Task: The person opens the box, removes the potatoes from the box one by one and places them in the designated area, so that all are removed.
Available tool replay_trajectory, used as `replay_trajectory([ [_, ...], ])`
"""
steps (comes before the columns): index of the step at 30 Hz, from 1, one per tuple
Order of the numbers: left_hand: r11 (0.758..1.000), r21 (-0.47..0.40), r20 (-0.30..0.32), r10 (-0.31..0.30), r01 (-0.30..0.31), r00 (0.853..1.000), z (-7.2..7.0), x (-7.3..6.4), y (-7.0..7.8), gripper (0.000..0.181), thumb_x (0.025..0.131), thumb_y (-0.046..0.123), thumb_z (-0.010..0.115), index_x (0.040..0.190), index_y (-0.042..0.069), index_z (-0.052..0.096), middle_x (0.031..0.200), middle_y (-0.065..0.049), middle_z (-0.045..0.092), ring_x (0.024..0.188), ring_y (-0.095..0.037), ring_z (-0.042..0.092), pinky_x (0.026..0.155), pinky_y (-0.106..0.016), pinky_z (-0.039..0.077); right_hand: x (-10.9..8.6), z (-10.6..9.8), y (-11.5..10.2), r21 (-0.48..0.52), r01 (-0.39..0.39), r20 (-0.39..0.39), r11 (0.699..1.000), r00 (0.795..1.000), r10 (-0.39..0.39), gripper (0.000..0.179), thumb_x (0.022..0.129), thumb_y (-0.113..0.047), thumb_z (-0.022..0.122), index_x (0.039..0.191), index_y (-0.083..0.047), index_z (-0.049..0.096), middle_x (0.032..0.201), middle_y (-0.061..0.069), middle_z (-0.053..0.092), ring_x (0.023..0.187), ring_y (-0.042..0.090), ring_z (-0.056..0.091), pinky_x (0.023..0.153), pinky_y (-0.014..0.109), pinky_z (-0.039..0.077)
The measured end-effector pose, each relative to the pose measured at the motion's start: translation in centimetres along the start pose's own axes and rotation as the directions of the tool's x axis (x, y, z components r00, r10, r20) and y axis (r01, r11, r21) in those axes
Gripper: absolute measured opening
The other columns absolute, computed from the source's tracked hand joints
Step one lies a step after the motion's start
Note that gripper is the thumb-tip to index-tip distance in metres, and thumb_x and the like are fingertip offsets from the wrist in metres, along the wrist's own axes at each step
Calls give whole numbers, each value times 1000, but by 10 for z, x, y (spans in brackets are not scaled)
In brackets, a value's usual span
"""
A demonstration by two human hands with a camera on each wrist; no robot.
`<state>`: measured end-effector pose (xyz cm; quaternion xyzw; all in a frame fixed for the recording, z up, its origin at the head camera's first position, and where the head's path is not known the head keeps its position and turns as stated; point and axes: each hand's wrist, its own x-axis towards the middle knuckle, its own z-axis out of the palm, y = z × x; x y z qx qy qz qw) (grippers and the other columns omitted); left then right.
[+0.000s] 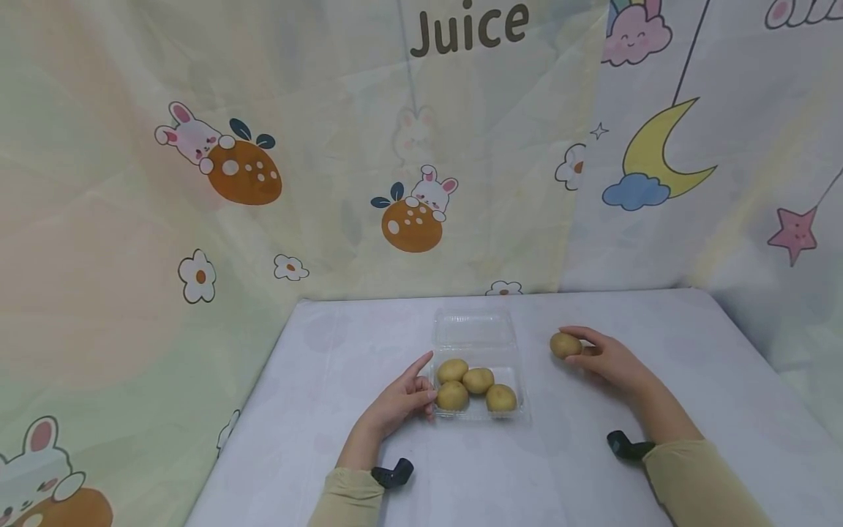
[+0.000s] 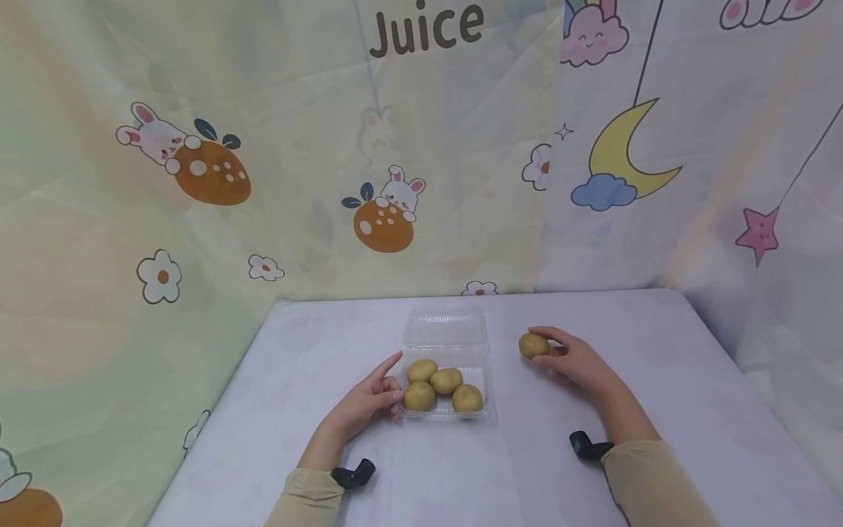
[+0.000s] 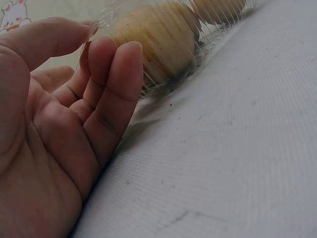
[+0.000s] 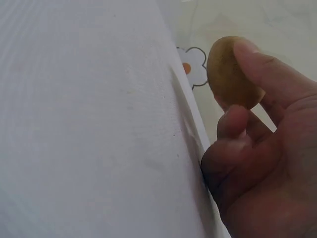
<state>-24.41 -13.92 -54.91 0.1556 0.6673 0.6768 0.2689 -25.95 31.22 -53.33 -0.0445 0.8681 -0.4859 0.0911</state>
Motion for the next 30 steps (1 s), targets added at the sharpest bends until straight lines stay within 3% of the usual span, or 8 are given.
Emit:
replay_trajectory([
  [3, 1000, 0, -4, -4, 4, 1000, 0, 0, 1, 84, 92, 18, 70, 157, 35, 21, 88, 1, 57, 72, -14, 60, 74, -34, 58, 1, 0, 3, -37, 8, -20, 999, 1000, -9, 65, 84, -45, 76, 143, -31, 50, 89, 6, 58, 57, 13, 47, 51, 28, 45],
  [7, 1000, 4, -6, -3, 3, 1000, 0, -1, 2, 83, 92, 18, 70, 157, 36, 21, 88, 1, 57, 72, -13, 60, 74, -34, 58, 2, 1, 5, -65, -7, -25, 998, 1000, 6, 65, 83, -43, 77, 142, -30, 51, 83, 4, 56, 58, 13, 47, 54, 28, 44],
  [11, 1000, 5, -8, -4, 4, 1000, 1, -1, 2, 82, 92, 18, 70, 156, 36, 21, 88, 1, 57, 72, -13, 60, 74, -34, 58, 3, 3, 5, -89, -28, -19, 996, 999, 27, 66, 83, -44, 77, 142, -30, 51, 104, 9, 59, 66, 16, 50, 59, 28, 44],
  [14, 1000, 4, -11, -8, 8, 1000, 1, -1, 3, 83, 92, 19, 70, 156, 36, 21, 88, 1, 57, 72, -13, 60, 74, -34, 58, 4, 4, 5, -119, -28, -14, 992, 1000, 27, 67, 83, -46, 77, 142, -30, 51, 125, 10, 54, 79, 20, 51, 66, 29, 43],
  [17, 1000, 6, -15, -9, 9, 1000, 1, -2, 2, 84, 92, 19, 71, 157, 36, 21, 88, 1, 57, 72, -14, 60, 74, -34, 58, 4, 4, 5, -133, -25, -16, 991, 1000, 23, 67, 82, -48, 77, 142, -30, 52, 135, 11, 50, 89, 22, 49, 70, 30, 41],
  [25, 1000, 8, -4, 1, -1, 1000, 1, -1, 1, 85, 92, 19, 70, 158, 33, 18, 88, 1, 57, 72, -13, 61, 74, -34, 58, 2, 5, 6, -42, -33, 9, 999, 999, 33, 68, 84, -41, 77, 145, -27, 49, 122, 13, 54, 58, 17, 47, 52, 28, 44],
  [30, 1000, 21, -5, 1, -1, 1000, 1, -1, 1, 84, 92, 19, 70, 157, 35, 19, 89, 1, 57, 73, -13, 61, 74, -34, 58, 0, 3, 5, -32, -37, 16, 999, 999, 38, 69, 85, -43, 76, 146, -27, 47, 119, 13, 55, 57, 16, 46, 52, 28, 44],
])
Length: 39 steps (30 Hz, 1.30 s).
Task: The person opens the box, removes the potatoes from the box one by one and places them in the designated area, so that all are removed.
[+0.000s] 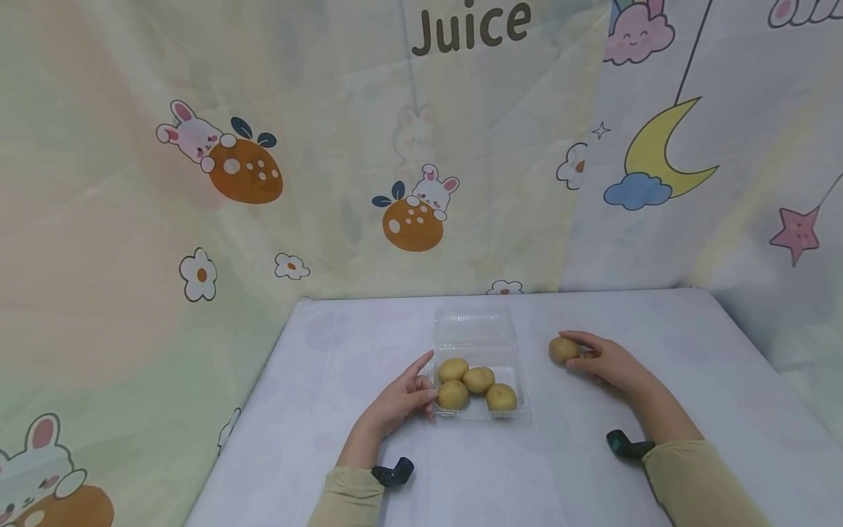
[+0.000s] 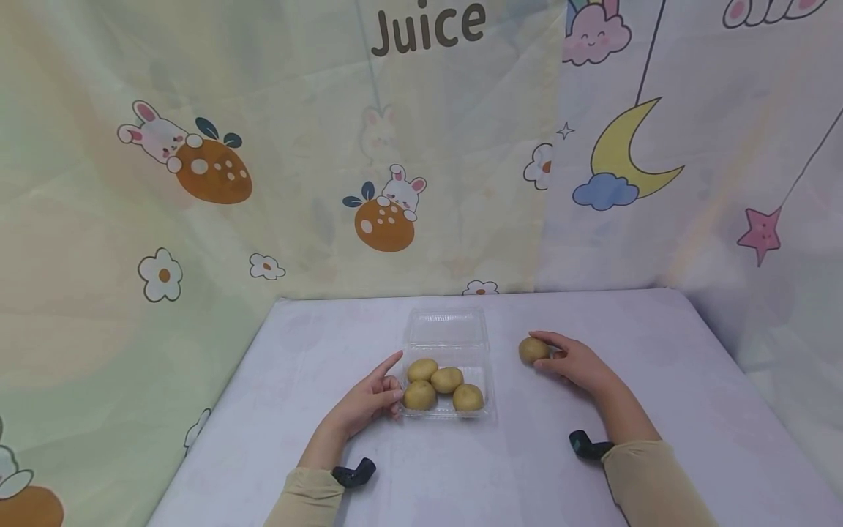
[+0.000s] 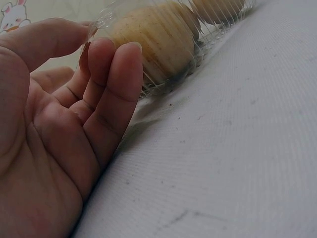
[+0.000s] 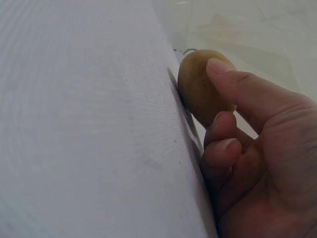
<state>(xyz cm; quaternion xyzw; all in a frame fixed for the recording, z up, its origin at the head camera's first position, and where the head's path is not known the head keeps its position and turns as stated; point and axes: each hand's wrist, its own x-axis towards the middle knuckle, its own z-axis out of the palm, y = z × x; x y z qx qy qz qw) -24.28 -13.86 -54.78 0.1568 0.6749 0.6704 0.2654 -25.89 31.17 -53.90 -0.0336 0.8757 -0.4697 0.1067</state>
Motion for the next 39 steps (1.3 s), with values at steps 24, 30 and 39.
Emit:
replay_trajectory([
  [24, 1000, 13, 8, 2, -2, 1000, 2, 0, 1, 83, 94, 18, 67, 159, 31, 16, 88, 1, 56, 73, -13, 60, 75, -34, 58, -5, -1, -2, -9, -16, -6, 1000, 1000, 16, 71, 86, -53, 70, 147, -29, 45, 91, 9, 59, 59, 17, 50, 53, 29, 46],
  [30, 1000, 6, 17, 2, -3, 1000, 2, 1, 0, 83, 94, 17, 67, 159, 31, 16, 89, 1, 56, 73, -14, 60, 76, -35, 58, -7, -4, -5, 8, -24, -28, 1000, 999, 24, 72, 87, -56, 67, 149, -28, 43, 109, 12, 60, 62, 19, 52, 56, 30, 46],
  [39, 1000, 3, 9, 5, -5, 1000, 1, -1, 2, 84, 94, 19, 68, 159, 31, 16, 90, 0, 57, 73, -14, 60, 76, -36, 58, -13, -4, -53, -44, 108, -56, 993, 992, -110, 53, 97, -44, 60, 144, -23, 48, 110, 13, 62, 61, 24, 52, 55, 33, 44],
])
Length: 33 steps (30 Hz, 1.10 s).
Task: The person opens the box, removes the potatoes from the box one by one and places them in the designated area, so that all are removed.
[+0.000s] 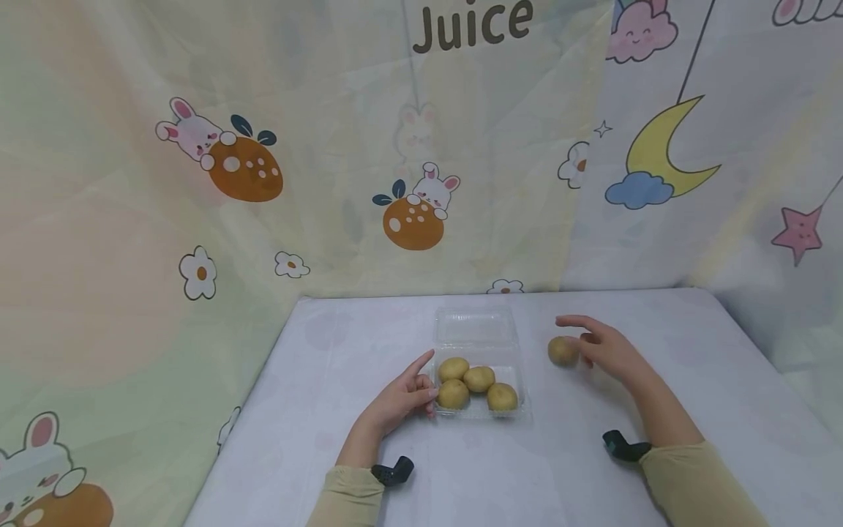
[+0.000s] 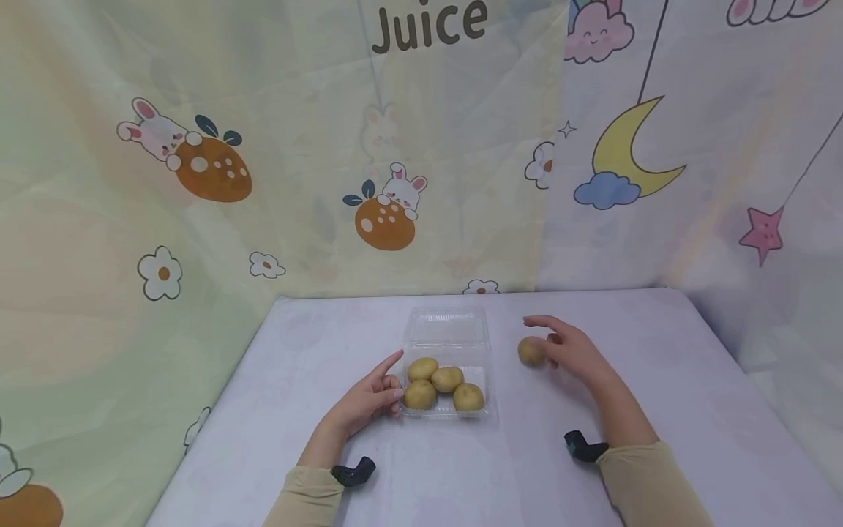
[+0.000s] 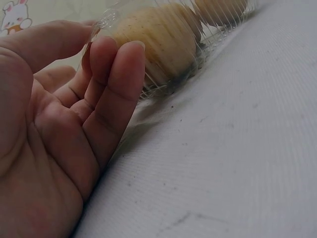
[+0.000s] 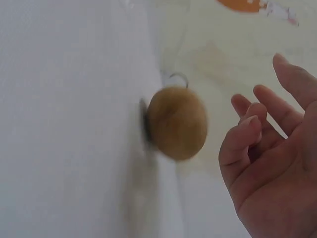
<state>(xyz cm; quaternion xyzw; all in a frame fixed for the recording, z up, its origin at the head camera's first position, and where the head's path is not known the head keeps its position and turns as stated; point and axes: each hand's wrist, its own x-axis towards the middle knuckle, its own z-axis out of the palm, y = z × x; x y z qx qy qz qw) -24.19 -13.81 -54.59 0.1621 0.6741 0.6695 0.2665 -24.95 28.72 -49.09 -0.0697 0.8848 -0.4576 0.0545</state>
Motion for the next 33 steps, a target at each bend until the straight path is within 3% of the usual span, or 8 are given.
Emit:
replay_trajectory([
  [2, 1000, 1, 0, -5, 5, 1000, 0, 0, 1, 83, 94, 20, 68, 158, 32, 17, 90, -1, 57, 73, -14, 60, 76, -36, 58, 1, 4, -14, 3, 43, 53, 999, 998, -43, 47, 97, -39, 62, 141, -23, 52, 120, 13, 60, 60, 22, 52, 56, 34, 46],
  [4, 1000, 2, 1, -3, 3, 1000, 0, 0, 1, 84, 93, 20, 69, 158, 32, 17, 89, -1, 59, 72, -14, 61, 76, -36, 59, 2, 10, -27, 4, 79, 123, 997, 989, -79, 44, 96, -36, 64, 138, -25, 54, 115, 13, 63, 59, 19, 51, 57, 34, 47],
  [8, 1000, 1, 0, -5, 5, 1000, -1, 0, 1, 85, 92, 21, 70, 158, 32, 18, 87, -2, 60, 71, -14, 61, 75, -36, 59, 7, 24, -51, -25, 131, 280, 991, 953, -119, 44, 93, -38, 67, 135, -30, 56, 98, 12, 63, 60, 17, 52, 57, 35, 50],
  [12, 1000, 6, 0, -1, 1, 1000, -1, 1, 1, 86, 92, 20, 71, 158, 31, 18, 86, -1, 61, 71, -14, 61, 74, -36, 59, 15, 38, -65, -28, 168, 378, 985, 914, -145, 42, 92, -39, 68, 133, -35, 57, 114, 10, 64, 62, 17, 54, 59, 39, 51],
  [16, 1000, 15, 1, 3, -3, 1000, 0, 2, 2, 87, 91, 20, 72, 159, 30, 17, 85, -1, 62, 70, -13, 62, 74, -37, 59, 25, 48, -70, -43, 173, 445, 984, 885, -137, 41, 93, -35, 68, 133, -34, 58, 133, 5, 60, 58, 16, 53, 57, 38, 50],
  [22, 1000, 31, -5, -1, 1, 1000, 2, 3, 3, 88, 91, 22, 72, 158, 31, 18, 84, -1, 62, 70, -14, 62, 74, -37, 60, 39, 56, -73, -44, 170, 541, 984, 832, -120, 48, 95, -29, 67, 139, -17, 55, 137, 8, 60, 47, 13, 44, 49, 27, 46],
  [25, 999, 34, -7, -4, 4, 1000, 2, 3, 3, 88, 90, 22, 72, 158, 31, 18, 84, -1, 62, 70, -14, 62, 75, -37, 60, 44, 58, -75, -55, 173, 578, 983, 808, -110, 50, 95, -29, 66, 141, -15, 53, 138, 10, 59, 45, 12, 42, 46, 25, 43],
  [33, 1000, 19, -10, -12, 12, 1000, 1, 0, 3, 87, 91, 20, 72, 158, 31, 18, 84, -2, 62, 70, -14, 62, 75, -37, 60, 46, 68, -85, -89, 131, 623, 987, 780, -47, 51, 94, -34, 66, 140, -17, 53, 137, 6, 60, 44, 12, 40, 43, 24, 38],
])
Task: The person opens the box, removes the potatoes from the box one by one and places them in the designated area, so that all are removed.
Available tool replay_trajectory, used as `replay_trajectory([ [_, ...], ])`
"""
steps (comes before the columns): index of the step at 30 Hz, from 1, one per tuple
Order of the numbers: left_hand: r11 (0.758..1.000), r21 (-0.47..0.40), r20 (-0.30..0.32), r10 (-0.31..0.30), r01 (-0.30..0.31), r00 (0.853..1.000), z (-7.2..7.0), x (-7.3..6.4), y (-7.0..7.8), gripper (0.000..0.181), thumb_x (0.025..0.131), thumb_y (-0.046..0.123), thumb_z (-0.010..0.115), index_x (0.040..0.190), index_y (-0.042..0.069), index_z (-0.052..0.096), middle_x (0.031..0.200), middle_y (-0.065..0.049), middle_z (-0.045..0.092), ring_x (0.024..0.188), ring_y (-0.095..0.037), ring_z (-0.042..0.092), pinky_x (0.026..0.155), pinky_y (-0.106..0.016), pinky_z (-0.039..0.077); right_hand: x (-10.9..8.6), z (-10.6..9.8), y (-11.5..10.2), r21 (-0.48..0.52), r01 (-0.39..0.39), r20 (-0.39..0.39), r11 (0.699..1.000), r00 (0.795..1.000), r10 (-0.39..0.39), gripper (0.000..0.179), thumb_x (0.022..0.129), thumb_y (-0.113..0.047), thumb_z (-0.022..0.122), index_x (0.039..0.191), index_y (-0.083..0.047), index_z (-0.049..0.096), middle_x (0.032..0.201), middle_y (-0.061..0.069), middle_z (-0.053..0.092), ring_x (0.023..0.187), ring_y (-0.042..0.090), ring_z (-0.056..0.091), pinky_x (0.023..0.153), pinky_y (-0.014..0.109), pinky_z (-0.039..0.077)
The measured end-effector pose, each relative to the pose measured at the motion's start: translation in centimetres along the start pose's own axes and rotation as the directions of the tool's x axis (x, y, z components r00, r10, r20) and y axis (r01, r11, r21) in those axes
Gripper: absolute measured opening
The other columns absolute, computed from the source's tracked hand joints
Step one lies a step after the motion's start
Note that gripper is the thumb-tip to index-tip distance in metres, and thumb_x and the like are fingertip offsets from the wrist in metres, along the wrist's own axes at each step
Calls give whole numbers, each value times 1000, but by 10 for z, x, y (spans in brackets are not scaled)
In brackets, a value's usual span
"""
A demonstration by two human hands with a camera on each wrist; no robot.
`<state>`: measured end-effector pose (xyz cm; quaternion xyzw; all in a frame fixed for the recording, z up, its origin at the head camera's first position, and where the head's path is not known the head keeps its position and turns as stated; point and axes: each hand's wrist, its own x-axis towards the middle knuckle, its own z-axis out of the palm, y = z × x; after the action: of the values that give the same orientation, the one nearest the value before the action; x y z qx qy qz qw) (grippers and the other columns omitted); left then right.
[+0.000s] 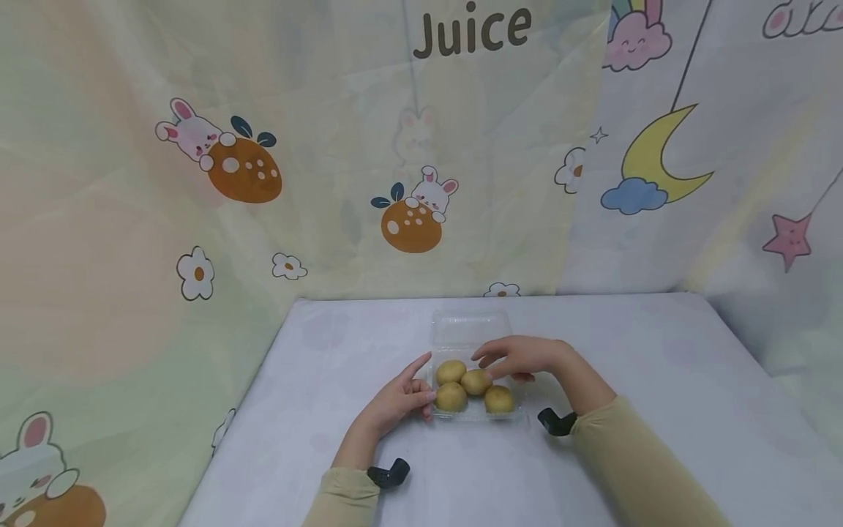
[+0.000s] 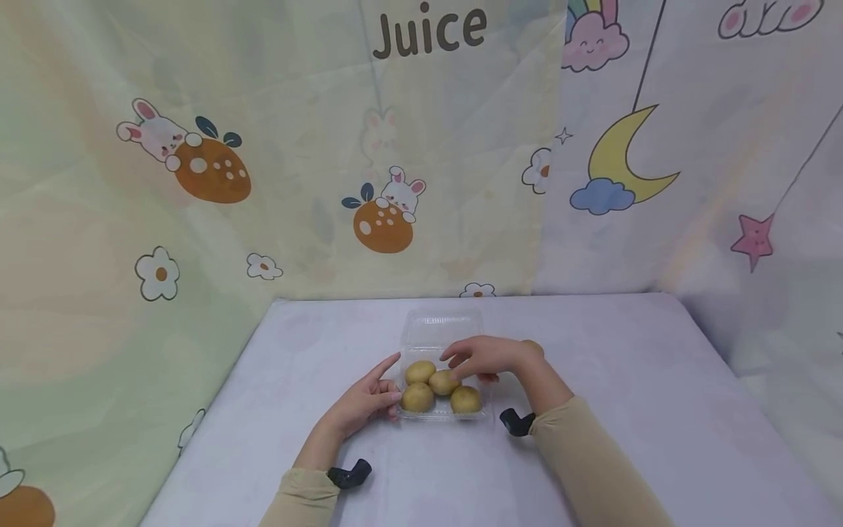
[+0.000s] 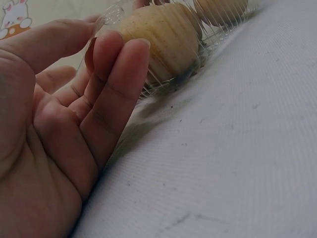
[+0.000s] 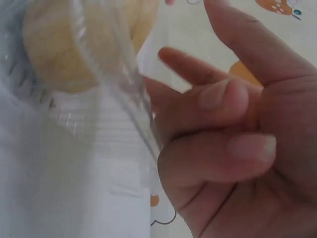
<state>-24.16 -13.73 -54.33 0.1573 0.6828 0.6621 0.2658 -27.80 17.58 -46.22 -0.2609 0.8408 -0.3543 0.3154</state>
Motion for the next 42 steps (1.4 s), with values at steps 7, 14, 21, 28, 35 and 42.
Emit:
replay_trajectory([
  [7, 1000, -8, 16, 9, -9, 1000, 0, 0, -1, 88, 91, 20, 71, 159, 28, 16, 84, -1, 62, 70, -13, 62, 75, -37, 59, 4, 4, -9, -51, -74, 3, 996, 997, 74, 50, 93, -38, 67, 138, -22, 55, 135, 1, 60, 46, 14, 44, 42, 25, 38],
  [14, 1000, -11, 12, 8, -8, 1000, 0, -1, 0, 88, 91, 19, 71, 159, 29, 16, 84, 0, 62, 70, -13, 62, 74, -36, 59, 8, 7, -13, -99, -126, 7, 987, 992, 127, 49, 91, -43, 67, 137, -27, 56, 134, -2, 60, 54, 18, 53, 46, 27, 41],
  [21, 1000, -7, 12, 11, -11, 1000, -1, -1, 1, 88, 92, 19, 71, 159, 29, 16, 83, 0, 62, 69, -13, 62, 74, -36, 59, 6, 8, -22, -104, -130, -3, 986, 991, 131, 47, 92, -38, 67, 136, -25, 57, 133, 1, 60, 56, 19, 55, 48, 28, 41],
  [28, 1000, -4, 12, 12, -12, 1000, -1, -1, 0, 88, 91, 18, 71, 159, 29, 16, 83, 0, 62, 69, -13, 62, 74, -37, 59, 9, 8, -20, -84, -133, 3, 988, 991, 134, 47, 91, -38, 69, 135, -26, 57, 135, 1, 59, 55, 17, 55, 44, 26, 36],
  [35, 1000, -1, 10, 9, -9, 1000, -2, -1, 0, 88, 91, 19, 72, 159, 29, 16, 84, -1, 62, 70, -14, 62, 74, -37, 59, 17, 9, -10, -45, -138, -28, 989, 990, 136, 46, 89, -35, 73, 132, -25, 60, 131, 0, 63, 51, 15, 58, 41, 24, 36],
  [42, 1000, -7, 16, 8, -8, 1000, -2, 0, -2, 87, 91, 19, 71, 158, 30, 18, 85, -1, 63, 70, -13, 62, 74, -38, 60, 19, 9, -2, -33, -130, -52, 991, 990, 129, 41, 87, -29, 75, 126, -25, 63, 128, -3, 64, 54, 16, 62, 40, 23, 37],
])
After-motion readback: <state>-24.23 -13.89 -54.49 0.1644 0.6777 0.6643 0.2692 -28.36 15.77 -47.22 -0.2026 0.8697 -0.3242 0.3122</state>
